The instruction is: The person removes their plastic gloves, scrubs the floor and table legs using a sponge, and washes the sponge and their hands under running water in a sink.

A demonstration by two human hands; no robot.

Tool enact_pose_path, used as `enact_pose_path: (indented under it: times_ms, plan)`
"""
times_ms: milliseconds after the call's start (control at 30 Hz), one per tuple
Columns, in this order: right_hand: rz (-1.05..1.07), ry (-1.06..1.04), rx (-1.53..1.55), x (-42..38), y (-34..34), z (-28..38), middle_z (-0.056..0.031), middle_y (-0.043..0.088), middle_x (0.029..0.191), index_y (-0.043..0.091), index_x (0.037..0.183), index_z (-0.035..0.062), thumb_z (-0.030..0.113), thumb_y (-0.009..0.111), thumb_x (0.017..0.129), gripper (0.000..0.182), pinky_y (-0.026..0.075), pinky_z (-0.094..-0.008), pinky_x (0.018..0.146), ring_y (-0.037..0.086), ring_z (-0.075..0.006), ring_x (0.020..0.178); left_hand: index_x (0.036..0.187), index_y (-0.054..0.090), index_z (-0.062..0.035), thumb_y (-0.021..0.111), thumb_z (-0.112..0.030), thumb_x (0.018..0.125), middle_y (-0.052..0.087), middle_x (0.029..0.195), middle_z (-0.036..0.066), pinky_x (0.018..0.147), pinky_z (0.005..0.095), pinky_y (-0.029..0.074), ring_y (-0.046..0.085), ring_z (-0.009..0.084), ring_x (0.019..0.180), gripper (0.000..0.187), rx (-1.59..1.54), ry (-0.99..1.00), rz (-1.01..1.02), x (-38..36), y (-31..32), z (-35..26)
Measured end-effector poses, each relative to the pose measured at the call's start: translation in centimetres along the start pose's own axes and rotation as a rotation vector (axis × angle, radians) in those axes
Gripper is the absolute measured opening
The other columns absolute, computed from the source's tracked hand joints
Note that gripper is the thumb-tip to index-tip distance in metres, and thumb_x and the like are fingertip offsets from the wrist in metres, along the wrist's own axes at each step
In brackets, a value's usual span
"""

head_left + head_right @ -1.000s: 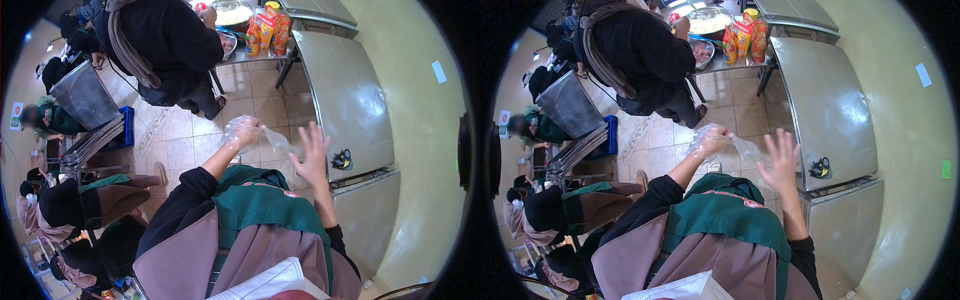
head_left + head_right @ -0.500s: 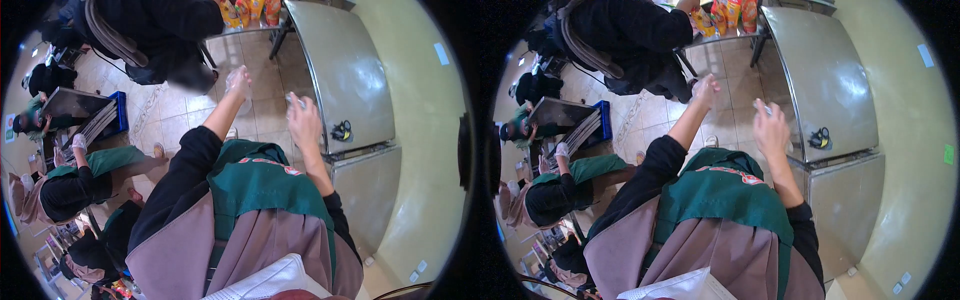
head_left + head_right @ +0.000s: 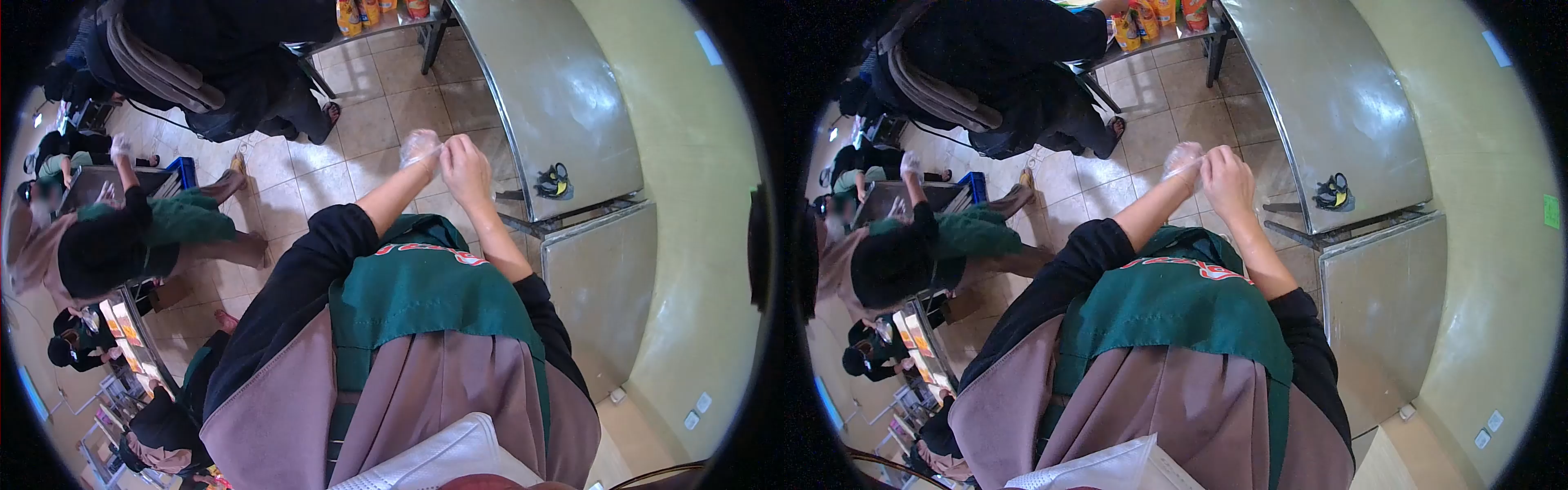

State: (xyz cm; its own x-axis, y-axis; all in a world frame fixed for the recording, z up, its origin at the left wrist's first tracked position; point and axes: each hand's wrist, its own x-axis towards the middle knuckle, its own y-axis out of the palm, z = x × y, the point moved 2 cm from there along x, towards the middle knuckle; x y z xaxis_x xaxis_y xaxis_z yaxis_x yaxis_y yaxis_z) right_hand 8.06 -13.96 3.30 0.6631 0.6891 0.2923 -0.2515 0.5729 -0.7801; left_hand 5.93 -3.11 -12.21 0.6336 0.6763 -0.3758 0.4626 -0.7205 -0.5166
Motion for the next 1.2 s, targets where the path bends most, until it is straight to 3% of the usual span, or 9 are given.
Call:
enact_pose_path:
  times_ms: [33, 167, 267, 467, 600, 800, 900, 1133, 1200]
  plan:
    - [0.005, 0.059, -0.063, -0.2, 0.2, -0.8, -0.0106, 0.054, 0.084, 0.054, 0.078, 0.0059, 0.020, 0.052, 0.080, 0.015, 0.044, -0.0418, 0.061, 0.056, -0.0316, 0.074, 0.084, 0.060, -0.0048, 0.042, -0.028, 0.082, 0.061, 0.091, 0.017, 0.069, 0.0422, 0.045, 0.058, 0.0311, 0.082, 0.029, 0.604, 0.232, 0.092, -0.3, 1.0, -0.5]
    - [0.043, 0.246, 0.027, -2.0, 1.0, -4.0, -0.0126, 0.054, 0.085, 0.055, 0.082, 0.0065, 0.019, 0.051, 0.082, 0.013, 0.043, -0.0399, 0.063, 0.054, -0.0344, 0.078, 0.083, 0.059, -0.0029, 0.040, -0.023, 0.085, 0.060, 0.090, 0.018, 0.070, 0.0419, 0.045, 0.058, 0.0324, 0.082, 0.028, 0.458, 0.651, 0.138, -5.4, 1.2, -4.4]
    - [0.015, 0.324, 0.011, -3.7, 1.2, -6.3, -0.0136, 0.054, 0.085, 0.055, 0.082, 0.0069, 0.016, 0.051, 0.078, 0.011, 0.041, -0.0404, 0.064, 0.053, -0.0358, 0.079, 0.106, 0.055, -0.0026, 0.046, -0.023, 0.087, 0.057, 0.107, 0.016, 0.087, 0.0338, 0.040, 0.054, 0.0259, 0.099, 0.029, -0.337, 0.126, 0.463, -8.3, 0.7, -6.4]
    - [-0.211, 0.511, -0.025, -8.8, -0.9, -18.3, -0.0192, 0.054, 0.076, 0.053, 0.077, -0.0003, 0.005, 0.048, 0.073, 0.008, 0.040, -0.0438, 0.068, 0.051, -0.0376, 0.078, 0.121, 0.044, 0.0009, 0.052, -0.016, 0.085, 0.051, 0.118, 0.011, 0.096, 0.0330, 0.035, 0.049, 0.0241, 0.110, 0.040, -0.551, 0.121, 0.905, -14.6, -3.5, -10.2]
    - [-0.323, 0.645, -0.067, -10.3, -5.4, -20.3, -0.0182, 0.055, 0.080, 0.054, 0.081, -0.0001, 0.006, 0.048, 0.078, 0.009, 0.041, -0.0425, 0.070, 0.052, -0.0363, 0.079, 0.111, 0.052, -0.0006, 0.051, -0.015, 0.085, 0.055, 0.112, 0.012, 0.092, 0.0337, 0.039, 0.054, 0.0226, 0.103, 0.029, -0.762, -0.195, 0.673, -9.8, -6.7, -5.4]
    - [-0.256, 0.283, 0.281, -6.2, -6.9, -10.7, -0.0146, 0.055, 0.092, 0.052, 0.103, 0.0027, 0.001, 0.045, 0.082, 0.022, 0.043, -0.0359, 0.078, 0.054, -0.0282, 0.087, 0.135, 0.012, -0.0021, 0.073, -0.031, 0.068, 0.026, 0.136, 0.017, 0.102, 0.0368, 0.026, 0.026, 0.0288, 0.127, 0.096, 0.334, 0.842, 0.324, -12.0, -6.8, -11.5]
    - [-0.280, 0.256, 0.666, -5.2, -4.7, -7.7, -0.0073, 0.055, 0.088, 0.046, 0.111, 0.0039, 0.001, 0.048, 0.084, 0.027, 0.044, -0.0257, 0.075, 0.054, -0.0137, 0.085, 0.137, 0.006, -0.0053, 0.076, -0.033, 0.061, 0.020, 0.137, 0.021, 0.102, 0.0388, 0.024, 0.024, 0.0372, 0.126, 0.107, 0.184, 0.770, 0.401, -12.0, -2.1, -11.4]
    - [-0.013, 0.228, 0.834, -5.2, -6.7, -11.7, -0.0079, 0.052, 0.104, 0.048, 0.111, 0.0058, 0.001, 0.056, 0.076, 0.036, 0.036, -0.0297, 0.092, 0.049, -0.0157, 0.101, 0.126, 0.032, -0.0014, 0.059, 0.002, 0.075, 0.050, 0.114, 0.010, 0.089, 0.0288, 0.039, 0.048, 0.0178, 0.105, 0.058, -0.297, 0.460, 0.637, -9.0, 1.4, -9.1]
    - [-0.264, 0.253, 0.166, -5.7, -8.9, -15.5, -0.0136, 0.048, 0.108, 0.053, 0.106, 0.0072, 0.009, 0.062, 0.061, 0.046, 0.033, -0.0367, 0.094, 0.043, -0.0290, 0.108, 0.125, 0.034, -0.0007, 0.058, 0.001, 0.076, 0.050, 0.113, 0.011, 0.090, 0.0287, 0.038, 0.048, 0.0177, 0.104, 0.054, -0.235, 0.436, 0.654, -7.9, 0.9, -7.9]
